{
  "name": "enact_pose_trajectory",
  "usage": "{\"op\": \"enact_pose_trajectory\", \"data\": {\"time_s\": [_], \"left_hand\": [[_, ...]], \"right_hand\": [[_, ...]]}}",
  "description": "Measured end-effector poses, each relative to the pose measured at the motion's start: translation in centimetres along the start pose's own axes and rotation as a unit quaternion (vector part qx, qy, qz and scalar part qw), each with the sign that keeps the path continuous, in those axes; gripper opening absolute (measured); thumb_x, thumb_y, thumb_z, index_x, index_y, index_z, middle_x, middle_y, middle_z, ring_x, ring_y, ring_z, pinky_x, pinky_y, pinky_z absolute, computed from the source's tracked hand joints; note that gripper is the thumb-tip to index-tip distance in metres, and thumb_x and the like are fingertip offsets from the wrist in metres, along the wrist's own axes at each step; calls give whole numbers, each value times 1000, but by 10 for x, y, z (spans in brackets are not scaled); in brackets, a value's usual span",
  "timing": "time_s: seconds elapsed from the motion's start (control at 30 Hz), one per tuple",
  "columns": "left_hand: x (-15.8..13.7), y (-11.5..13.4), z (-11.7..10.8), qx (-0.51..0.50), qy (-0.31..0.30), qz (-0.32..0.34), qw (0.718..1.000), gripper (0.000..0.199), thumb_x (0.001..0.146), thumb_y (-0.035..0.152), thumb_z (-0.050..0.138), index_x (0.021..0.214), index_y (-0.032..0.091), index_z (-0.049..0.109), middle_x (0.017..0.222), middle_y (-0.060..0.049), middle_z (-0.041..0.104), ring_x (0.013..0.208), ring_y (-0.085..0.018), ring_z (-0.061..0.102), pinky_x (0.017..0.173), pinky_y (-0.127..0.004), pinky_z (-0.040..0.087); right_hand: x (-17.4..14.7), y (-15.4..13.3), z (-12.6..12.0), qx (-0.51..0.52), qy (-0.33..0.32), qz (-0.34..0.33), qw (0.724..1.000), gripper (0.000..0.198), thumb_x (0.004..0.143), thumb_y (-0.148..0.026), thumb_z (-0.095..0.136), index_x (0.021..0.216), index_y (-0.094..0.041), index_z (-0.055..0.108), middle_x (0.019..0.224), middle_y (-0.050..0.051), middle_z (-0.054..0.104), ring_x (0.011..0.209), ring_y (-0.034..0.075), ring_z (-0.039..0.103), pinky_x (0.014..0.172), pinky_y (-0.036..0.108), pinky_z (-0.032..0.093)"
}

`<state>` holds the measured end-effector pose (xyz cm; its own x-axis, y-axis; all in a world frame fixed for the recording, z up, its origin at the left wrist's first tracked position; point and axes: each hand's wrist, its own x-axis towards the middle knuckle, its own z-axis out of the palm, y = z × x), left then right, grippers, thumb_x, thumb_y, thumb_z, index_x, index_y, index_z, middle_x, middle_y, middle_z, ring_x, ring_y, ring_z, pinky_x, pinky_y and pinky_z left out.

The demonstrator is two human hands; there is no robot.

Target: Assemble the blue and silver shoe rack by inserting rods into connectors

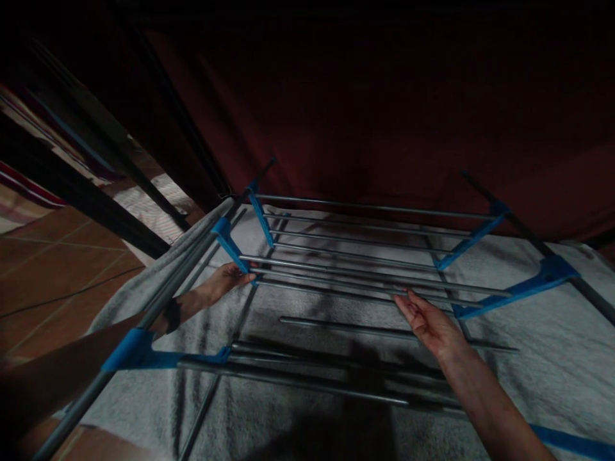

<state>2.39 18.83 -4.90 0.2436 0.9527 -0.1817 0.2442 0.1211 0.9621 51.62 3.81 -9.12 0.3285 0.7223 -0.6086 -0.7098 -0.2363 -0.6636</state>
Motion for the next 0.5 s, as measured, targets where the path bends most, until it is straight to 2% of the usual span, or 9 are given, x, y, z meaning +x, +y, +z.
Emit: {"op": "enact_pose_trajectory", "data": {"time_s": [0.13,0.3,0.5], "left_hand": [[0,1,-1,0,3,-22,1000,47,52,47,91,83,17,72,81,-3,69,85,-20,60,83,-32,47],[-1,-2,0,1,16,-42,999,54,48,53,91,84,17,72,75,-2,68,77,-19,57,74,-30,46],[-2,1,0,-29,10,-60,998,55,46,45,93,89,17,74,77,-2,68,75,-17,57,72,-29,44]], "right_hand": [[-2,1,1,7,9,8,1000,26,85,-3,63,100,-24,68,100,3,75,96,19,75,76,23,65],[-3,4,0,-6,5,-15,1000,26,81,-4,70,99,-23,68,100,3,75,98,19,75,83,22,63],[4,3,-10,-10,-8,-1,1000,29,81,-4,70,102,-24,67,107,4,74,101,20,74,75,18,64]]}}
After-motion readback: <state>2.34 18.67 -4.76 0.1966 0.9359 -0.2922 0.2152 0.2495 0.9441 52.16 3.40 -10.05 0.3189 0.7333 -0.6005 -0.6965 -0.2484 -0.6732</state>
